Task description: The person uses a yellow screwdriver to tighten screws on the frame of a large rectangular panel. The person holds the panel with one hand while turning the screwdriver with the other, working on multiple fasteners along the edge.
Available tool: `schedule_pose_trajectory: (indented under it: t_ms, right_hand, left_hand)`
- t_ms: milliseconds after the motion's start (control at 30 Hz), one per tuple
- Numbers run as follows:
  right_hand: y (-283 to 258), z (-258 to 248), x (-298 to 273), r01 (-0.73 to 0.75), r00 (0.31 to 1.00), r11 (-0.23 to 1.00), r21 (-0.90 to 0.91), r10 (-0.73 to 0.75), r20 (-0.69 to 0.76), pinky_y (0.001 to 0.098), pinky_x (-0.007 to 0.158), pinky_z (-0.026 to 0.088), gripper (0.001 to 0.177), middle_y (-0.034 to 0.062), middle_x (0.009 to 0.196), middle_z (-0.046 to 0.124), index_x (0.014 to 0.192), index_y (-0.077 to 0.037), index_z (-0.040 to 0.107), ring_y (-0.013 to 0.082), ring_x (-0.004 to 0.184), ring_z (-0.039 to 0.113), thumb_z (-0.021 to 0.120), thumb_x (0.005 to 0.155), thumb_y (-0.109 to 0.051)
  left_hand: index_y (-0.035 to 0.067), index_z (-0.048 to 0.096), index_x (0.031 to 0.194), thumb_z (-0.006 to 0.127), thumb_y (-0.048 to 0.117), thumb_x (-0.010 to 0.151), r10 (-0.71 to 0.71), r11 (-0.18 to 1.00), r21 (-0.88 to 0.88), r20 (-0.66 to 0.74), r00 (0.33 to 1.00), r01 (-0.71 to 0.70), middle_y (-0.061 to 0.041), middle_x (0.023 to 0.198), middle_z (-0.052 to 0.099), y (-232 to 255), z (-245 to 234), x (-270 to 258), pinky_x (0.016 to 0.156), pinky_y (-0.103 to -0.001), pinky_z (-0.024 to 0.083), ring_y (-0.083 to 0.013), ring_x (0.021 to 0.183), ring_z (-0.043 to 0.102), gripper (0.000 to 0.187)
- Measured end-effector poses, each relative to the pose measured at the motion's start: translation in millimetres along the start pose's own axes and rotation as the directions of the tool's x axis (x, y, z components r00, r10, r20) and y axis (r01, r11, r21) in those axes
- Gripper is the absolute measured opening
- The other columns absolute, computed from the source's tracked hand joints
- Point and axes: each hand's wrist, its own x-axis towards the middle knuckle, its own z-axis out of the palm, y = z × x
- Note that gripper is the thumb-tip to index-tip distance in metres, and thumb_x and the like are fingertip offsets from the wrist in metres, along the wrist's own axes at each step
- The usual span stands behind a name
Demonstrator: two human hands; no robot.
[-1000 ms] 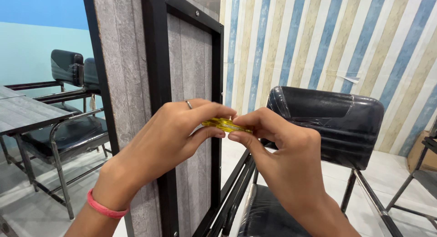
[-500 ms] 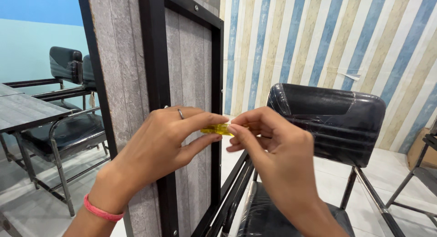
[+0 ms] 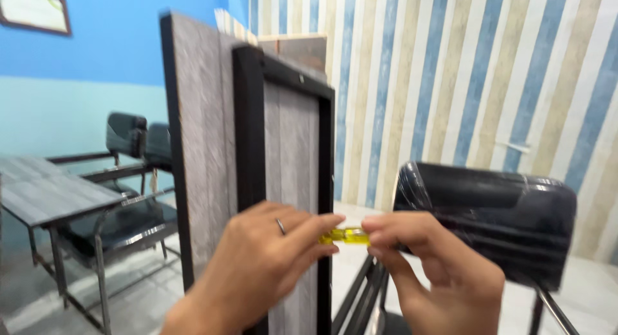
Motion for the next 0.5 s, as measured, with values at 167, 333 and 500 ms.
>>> schedule_pose_trajectory:
  t_ms: [167,333,500]
  right_hand:
    - [30,4,22,0.165,0.986,0.969,-0.183,-0.163,0.025,0.0301,0.091,0.061,0.012,0.005,0.107,0.077,0.092,-0.013,0.076,0.0145,0.099,0.077,0.084,0.087,-0.005]
    - [51,-1,59,0.294,0.932,0.951,-0.097,-0.263,0.25,0.0452,0.102,0.046,0.038,0.0126,0.121,0.072,0.116,-0.013,0.067,0.025,0.12,0.067,0.088,0.085,-0.018]
    - [39,12,83,0.194,0.96,0.98,0.05,-0.2,0.195,0.049,0.102,0.044,0.039,0.0173,0.128,0.064,0.119,-0.007,0.066,0.0306,0.129,0.059,0.083,0.086,-0.019]
  left_hand:
    - [0.007,0.072,0.107,0.077,0.021,0.089,0.03,0.987,0.162,-0.059,0.998,-0.02,-0.005,0.088,0.075,-15,9,14,0.089,-0.048,0.054,-0.0218,0.085,0.074,0.024]
    - [0.008,0.07,0.101,0.077,0.021,0.089,0.002,0.962,0.272,-0.061,0.998,0.015,-0.006,0.086,0.075,-41,24,31,0.099,-0.055,0.05,-0.021,0.089,0.075,0.019]
    - [0.009,0.068,0.101,0.075,0.018,0.088,0.029,0.942,0.335,-0.159,0.987,0.026,-0.009,0.09,0.076,-54,26,53,0.098,-0.059,0.047,-0.0243,0.099,0.075,0.018]
